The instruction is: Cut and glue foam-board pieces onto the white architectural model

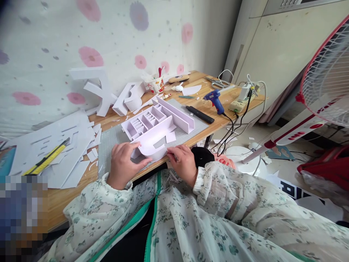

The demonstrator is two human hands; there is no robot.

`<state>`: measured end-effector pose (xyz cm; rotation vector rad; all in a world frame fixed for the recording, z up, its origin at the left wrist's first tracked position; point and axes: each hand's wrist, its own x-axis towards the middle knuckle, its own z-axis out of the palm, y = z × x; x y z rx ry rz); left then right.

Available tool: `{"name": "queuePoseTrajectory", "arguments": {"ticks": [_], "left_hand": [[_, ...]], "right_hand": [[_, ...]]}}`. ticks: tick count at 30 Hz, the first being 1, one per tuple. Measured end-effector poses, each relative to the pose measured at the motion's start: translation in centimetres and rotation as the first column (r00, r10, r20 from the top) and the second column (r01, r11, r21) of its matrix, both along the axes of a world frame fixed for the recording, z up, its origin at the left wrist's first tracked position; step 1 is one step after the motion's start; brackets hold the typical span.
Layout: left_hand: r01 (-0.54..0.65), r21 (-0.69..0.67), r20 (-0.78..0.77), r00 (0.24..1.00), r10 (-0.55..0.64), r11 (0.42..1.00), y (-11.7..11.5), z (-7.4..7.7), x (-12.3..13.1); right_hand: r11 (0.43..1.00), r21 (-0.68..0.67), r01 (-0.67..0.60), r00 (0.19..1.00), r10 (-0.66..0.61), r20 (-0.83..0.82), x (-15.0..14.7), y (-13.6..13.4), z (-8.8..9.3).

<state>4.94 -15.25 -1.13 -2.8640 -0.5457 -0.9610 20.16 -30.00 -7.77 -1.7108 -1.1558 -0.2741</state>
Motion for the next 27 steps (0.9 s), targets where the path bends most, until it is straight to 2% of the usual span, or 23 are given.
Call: {"name": "queuePoseTrajectory", "arguments": {"ticks": [3,7,11,21,27], "left_hand": [[-0.012,0.014,0.006,1.0,0.012,1.0,0.06,-0.1,0.11],[-0.022,0.021,0.011,1.0,0.022,1.0,0.13,-0.24,0.21],[-0.025,0.03,0.012,1.0,0.024,0.999,0.21,-0.33,0.17],[-0.003,0.052,0.025,1.0,0.002,0.999,0.47,-0.45,0.19],[-0.005,0.037,0.029,1.0,0.004,0.999,0.45,-0.47,0.2]], "right_hand": [[1.0,0.019,-0.013,1.0,0.012,0.022,0.05,-0.08,-0.11],[0.998,0.067,-0.02,0.992,0.012,0.129,-0.08,-0.21,-0.27],[0.999,0.054,-0.009,0.986,0.0,0.167,-0.4,-0.37,-0.41],[0.997,0.023,-0.073,0.993,0.071,0.091,-0.62,-0.62,-0.23],[0.996,0.054,-0.071,0.997,0.069,0.044,-0.53,-0.38,0.13]]}}
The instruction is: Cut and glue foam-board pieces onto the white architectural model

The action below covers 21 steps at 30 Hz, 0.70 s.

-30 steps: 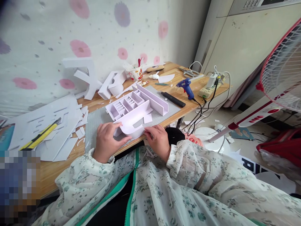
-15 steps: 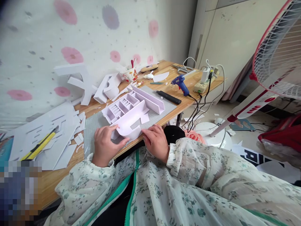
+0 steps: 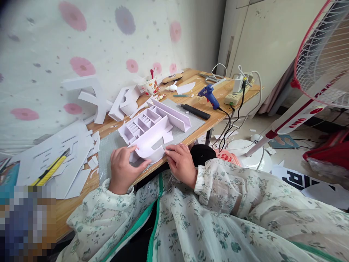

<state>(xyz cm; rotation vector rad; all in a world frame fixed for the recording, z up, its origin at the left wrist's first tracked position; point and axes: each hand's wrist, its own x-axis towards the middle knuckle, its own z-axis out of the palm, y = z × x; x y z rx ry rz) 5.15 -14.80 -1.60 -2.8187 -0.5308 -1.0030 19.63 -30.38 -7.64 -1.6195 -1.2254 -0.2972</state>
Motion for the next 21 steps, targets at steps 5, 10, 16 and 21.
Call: {"name": "queuePoseTrajectory", "arguments": {"ticks": [5,10,16,21], "left_hand": [[0.005,-0.011,0.011,1.0,-0.005,1.0,-0.11,0.0,-0.02],[0.069,-0.014,0.03,0.997,-0.068,0.998,0.25,-0.14,-0.2],[0.09,-0.081,0.046,0.995,-0.086,0.993,0.48,-0.25,-0.43],[0.038,-0.158,0.028,0.999,-0.034,0.987,-0.06,-0.18,-0.43]], "right_hand": [[1.0,-0.005,0.019,1.0,-0.019,-0.017,-0.04,0.17,0.23],[0.999,-0.026,0.038,0.999,-0.039,-0.021,-0.1,0.21,0.16],[0.999,-0.019,0.042,0.999,-0.042,0.005,-0.19,0.12,0.0],[0.999,-0.014,0.043,0.998,-0.043,0.037,-0.21,-0.01,-0.08]]}}
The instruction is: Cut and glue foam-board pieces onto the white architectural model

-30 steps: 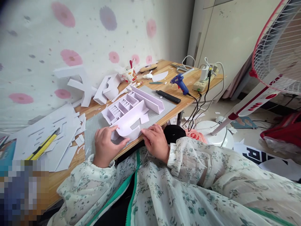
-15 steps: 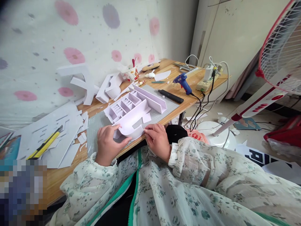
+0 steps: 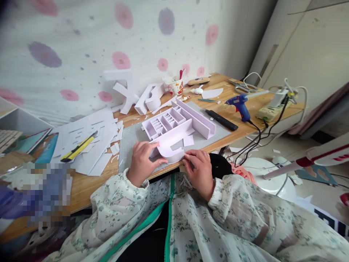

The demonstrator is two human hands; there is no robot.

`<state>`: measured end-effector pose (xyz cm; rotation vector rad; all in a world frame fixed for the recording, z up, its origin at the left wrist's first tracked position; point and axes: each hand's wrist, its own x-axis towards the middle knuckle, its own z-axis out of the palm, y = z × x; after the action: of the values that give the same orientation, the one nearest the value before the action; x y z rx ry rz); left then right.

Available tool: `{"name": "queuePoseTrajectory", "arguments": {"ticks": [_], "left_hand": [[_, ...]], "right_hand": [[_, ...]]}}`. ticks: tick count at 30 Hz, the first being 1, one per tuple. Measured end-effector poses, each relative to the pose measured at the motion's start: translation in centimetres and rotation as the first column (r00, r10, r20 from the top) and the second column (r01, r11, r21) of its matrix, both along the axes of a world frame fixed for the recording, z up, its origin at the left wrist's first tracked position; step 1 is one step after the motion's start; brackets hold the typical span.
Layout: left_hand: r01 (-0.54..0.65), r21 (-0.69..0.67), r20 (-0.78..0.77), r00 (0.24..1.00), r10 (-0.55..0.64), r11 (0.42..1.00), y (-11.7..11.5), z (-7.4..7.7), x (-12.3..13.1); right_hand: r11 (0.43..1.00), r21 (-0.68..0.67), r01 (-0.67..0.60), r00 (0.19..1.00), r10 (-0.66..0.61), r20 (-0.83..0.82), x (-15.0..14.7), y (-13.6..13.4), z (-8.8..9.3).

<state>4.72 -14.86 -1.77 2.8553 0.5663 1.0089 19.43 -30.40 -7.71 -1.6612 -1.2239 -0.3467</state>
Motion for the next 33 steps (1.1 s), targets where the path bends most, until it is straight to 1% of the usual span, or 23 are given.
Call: {"name": "queuePoseTrajectory", "arguments": {"ticks": [3,10,14,19,28,33], "left_hand": [[-0.021,-0.031,-0.013,1.0,0.021,0.999,-0.32,0.06,0.05],[-0.028,-0.084,-0.017,0.999,0.027,0.996,-0.58,-0.03,0.09],[-0.026,-0.062,-0.018,1.0,0.025,0.998,-0.6,-0.11,0.03],[-0.034,-0.029,-0.03,0.999,0.033,0.999,-0.57,0.15,-0.09],[-0.073,-0.012,-0.056,0.996,0.072,0.997,-0.19,0.14,-0.2],[-0.048,0.066,-0.114,0.992,0.055,0.997,-0.09,0.45,-0.43]], "right_hand": [[1.0,0.006,-0.001,1.0,0.001,0.014,0.04,-0.05,-0.11],[1.0,-0.003,-0.012,0.999,0.012,0.042,0.13,-0.25,-0.09],[1.0,-0.017,-0.025,0.999,0.026,0.038,0.25,-0.33,0.06],[0.999,-0.016,-0.035,0.999,0.035,0.017,0.22,-0.27,0.32],[0.998,-0.046,-0.039,0.999,0.038,-0.027,0.2,-0.05,0.17],[0.998,-0.058,-0.029,0.999,0.027,-0.047,0.16,0.12,0.77]]}}
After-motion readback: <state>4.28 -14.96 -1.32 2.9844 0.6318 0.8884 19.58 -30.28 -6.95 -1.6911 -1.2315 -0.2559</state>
